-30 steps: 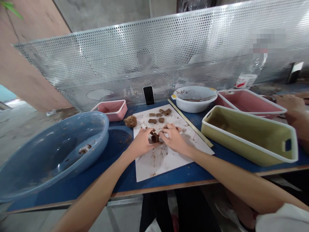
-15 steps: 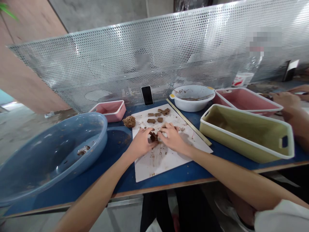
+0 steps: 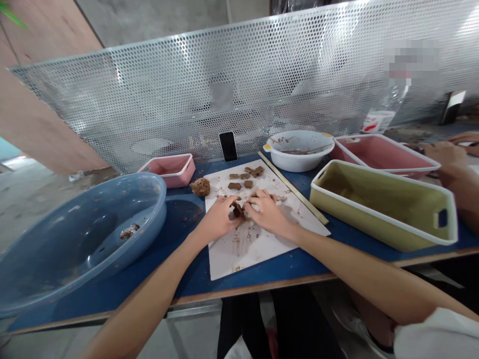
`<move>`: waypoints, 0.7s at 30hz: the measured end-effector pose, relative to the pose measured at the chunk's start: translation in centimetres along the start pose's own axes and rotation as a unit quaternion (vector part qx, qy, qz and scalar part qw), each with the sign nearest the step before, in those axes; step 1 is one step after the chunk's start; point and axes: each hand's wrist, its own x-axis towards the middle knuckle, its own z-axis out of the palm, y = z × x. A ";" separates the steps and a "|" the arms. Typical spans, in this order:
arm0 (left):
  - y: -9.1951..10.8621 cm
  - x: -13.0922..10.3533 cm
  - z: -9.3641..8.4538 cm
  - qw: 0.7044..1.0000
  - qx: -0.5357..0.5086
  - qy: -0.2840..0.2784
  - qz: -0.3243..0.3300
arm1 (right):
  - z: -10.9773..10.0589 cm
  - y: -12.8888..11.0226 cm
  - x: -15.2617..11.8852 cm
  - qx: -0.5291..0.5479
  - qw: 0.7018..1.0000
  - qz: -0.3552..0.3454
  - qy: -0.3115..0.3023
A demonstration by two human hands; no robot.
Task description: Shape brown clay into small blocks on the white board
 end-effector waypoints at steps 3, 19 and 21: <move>-0.2 0.0 -0.1 1.000 -0.001 -0.001 0.014 | 0.0 0.0 0.0 0.000 1.000 0.003 -0.002; -2.2 0.6 -0.4 0.996 -0.072 -0.043 0.041 | -0.3 0.0 0.0 0.006 1.000 -0.002 -0.013; -2.2 0.7 -0.8 0.996 -0.073 -0.042 0.043 | -0.3 0.0 0.0 0.004 1.000 -0.002 -0.014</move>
